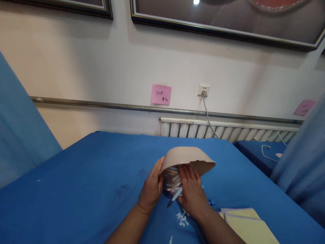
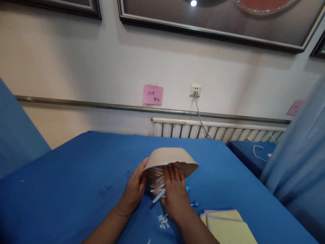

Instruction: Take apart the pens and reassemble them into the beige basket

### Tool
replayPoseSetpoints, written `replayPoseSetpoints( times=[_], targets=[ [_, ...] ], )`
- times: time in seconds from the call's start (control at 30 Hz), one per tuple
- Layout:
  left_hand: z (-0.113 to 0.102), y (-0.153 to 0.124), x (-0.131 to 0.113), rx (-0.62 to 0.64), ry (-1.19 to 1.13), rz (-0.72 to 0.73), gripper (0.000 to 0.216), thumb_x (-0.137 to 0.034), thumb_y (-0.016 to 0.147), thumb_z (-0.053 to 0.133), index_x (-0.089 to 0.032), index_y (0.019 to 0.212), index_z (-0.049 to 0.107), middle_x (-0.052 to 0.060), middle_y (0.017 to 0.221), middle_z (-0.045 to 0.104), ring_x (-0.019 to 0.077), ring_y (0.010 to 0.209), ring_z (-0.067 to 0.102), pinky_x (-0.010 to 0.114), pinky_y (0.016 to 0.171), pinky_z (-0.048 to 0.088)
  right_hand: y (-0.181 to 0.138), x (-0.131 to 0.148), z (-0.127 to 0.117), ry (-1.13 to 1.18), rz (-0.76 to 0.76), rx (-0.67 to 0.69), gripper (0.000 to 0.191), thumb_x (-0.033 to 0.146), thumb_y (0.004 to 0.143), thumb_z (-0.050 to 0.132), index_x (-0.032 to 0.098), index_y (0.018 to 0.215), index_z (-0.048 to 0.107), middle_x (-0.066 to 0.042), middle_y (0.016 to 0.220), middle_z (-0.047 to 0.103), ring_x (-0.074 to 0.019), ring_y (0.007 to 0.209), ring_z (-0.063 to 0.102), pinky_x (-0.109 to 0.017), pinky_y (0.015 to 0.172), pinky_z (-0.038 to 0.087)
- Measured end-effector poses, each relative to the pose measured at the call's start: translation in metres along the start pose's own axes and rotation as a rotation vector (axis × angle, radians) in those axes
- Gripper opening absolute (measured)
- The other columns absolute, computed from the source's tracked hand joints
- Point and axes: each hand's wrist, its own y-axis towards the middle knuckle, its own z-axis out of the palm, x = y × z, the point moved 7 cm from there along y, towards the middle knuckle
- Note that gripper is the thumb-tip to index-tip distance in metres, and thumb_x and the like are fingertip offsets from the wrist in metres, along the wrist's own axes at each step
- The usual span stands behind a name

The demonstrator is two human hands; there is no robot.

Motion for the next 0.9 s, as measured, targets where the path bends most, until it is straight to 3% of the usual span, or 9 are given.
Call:
replayPoseSetpoints(
  times=[0.2,0.47,0.67,0.8,0.9],
  targets=[
    [-0.005,0.003,0.003,-0.05,0.012,0.013,0.051,-0.02,0.089,0.034,-0.021,0.14,0.029,0.004,0.143,0.036,0.0193,0.132,0.032,0.04,0.113,0.022,0.002,0.003,-0.004,0.098,-0.054,0.117,0.078,0.035,0.064,0.067,0.017,0.134,0.038,-0.013,0.129,0.047,-0.0299,0.121,0.037,-0.044,0.106,0.017],
    [-0.02,0.004,0.005,-0.189,0.017,0.053,0.051,-0.026,0.09,0.037,-0.022,0.14,0.028,0.005,0.143,0.037,0.0212,0.129,0.036,0.039,0.111,0.025,-0.005,0.014,-0.005,0.17,-0.128,0.24,0.094,0.052,0.051,0.077,0.018,0.132,0.041,-0.013,0.126,0.051,-0.0318,0.116,0.042,-0.043,0.102,0.025],
    [-0.019,0.002,-0.001,-0.197,-0.029,0.13,0.051,-0.025,0.09,0.04,-0.024,0.139,0.028,0.006,0.142,0.039,0.0221,0.128,0.038,0.039,0.109,0.029,-0.012,0.021,-0.015,0.199,-0.144,0.198,0.101,0.062,0.052,0.073,0.02,0.136,0.035,-0.012,0.132,0.045,-0.0316,0.119,0.039,-0.042,0.103,0.025],
    [-0.017,0.002,-0.005,-0.203,-0.054,0.161,0.052,-0.025,0.089,0.041,-0.023,0.139,0.027,0.008,0.14,0.04,0.0224,0.127,0.039,0.041,0.108,0.03,-0.011,0.019,-0.017,0.179,-0.12,0.128,0.082,0.064,0.066,0.06,0.018,0.131,0.042,-0.014,0.126,0.049,-0.0323,0.117,0.041,-0.045,0.1,0.028],
    [-0.02,0.004,0.0,-0.249,-0.073,0.06,0.048,-0.03,0.09,0.039,-0.02,0.136,0.033,0.008,0.138,0.043,0.0219,0.126,0.04,0.039,0.108,0.029,-0.008,0.02,-0.015,0.184,-0.143,0.117,0.074,0.058,0.072,0.058,0.016,0.13,0.042,-0.015,0.129,0.047,-0.0313,0.119,0.039,-0.045,0.101,0.027]
  ],
)
